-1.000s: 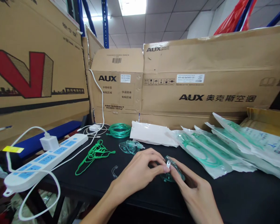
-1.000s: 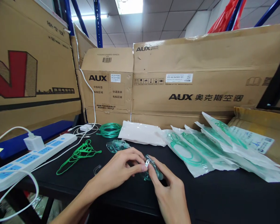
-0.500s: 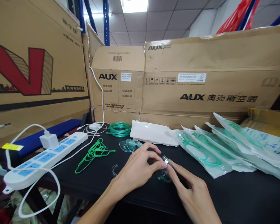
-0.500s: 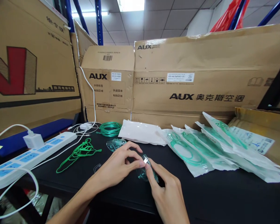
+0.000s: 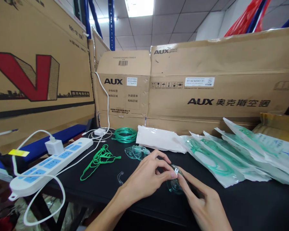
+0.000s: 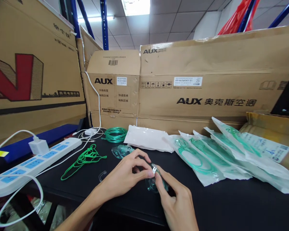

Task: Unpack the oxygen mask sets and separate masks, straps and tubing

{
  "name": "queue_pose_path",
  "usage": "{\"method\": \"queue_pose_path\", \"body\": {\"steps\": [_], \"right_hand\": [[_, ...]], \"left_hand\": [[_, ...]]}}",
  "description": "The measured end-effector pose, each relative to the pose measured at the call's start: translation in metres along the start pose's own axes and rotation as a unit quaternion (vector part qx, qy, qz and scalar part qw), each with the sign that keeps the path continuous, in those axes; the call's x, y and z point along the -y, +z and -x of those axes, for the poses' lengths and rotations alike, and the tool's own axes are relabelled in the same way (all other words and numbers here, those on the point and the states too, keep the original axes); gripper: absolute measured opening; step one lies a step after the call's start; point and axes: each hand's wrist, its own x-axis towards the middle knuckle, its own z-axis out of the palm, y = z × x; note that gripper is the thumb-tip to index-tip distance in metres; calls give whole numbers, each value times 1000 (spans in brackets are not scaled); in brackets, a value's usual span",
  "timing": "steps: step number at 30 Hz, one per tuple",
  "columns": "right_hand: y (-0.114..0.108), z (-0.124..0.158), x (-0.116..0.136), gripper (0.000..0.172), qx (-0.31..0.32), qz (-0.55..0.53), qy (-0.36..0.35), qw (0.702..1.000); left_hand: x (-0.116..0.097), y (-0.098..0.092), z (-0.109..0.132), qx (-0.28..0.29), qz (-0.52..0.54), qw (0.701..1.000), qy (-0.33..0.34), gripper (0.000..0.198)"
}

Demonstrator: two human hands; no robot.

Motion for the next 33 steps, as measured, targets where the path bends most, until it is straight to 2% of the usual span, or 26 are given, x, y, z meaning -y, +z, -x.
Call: {"method": "queue_pose_path", "body": {"steps": [4,7,10,13,15,20,24,29,33], "right_hand": [[-2,0,-4,50,16,-28,12,999],[0,-1,-4,48,3,-32,15,999],[0,-2,-3,45,18,-28,0,999],[-2,-4,-3,41,55,-20,-25,998],[-4,-6,-3,39,73,-9,-27,997],[-5,-5,2,34,80,-25,-2,997],[-4,-2,8,32,79,-80,19,994],[-6,0,6,36,110,-147,25,983],[-7,-2,2,42,115,-104,-3,988]], "left_hand": [[-2,1,1,10,-12,1000,22,15],[-2,2,3,-8,-44,999,28,16],[-2,0,4,-16,-76,994,72,18],[-3,-6,4,18,-111,985,131,19],[-4,-10,4,41,-129,981,143,21],[-3,-19,5,67,-162,975,137,40],[-3,-22,5,71,-159,977,122,37],[-1,-29,6,30,-145,985,87,32],[1,-34,7,27,-136,989,61,33]]}}
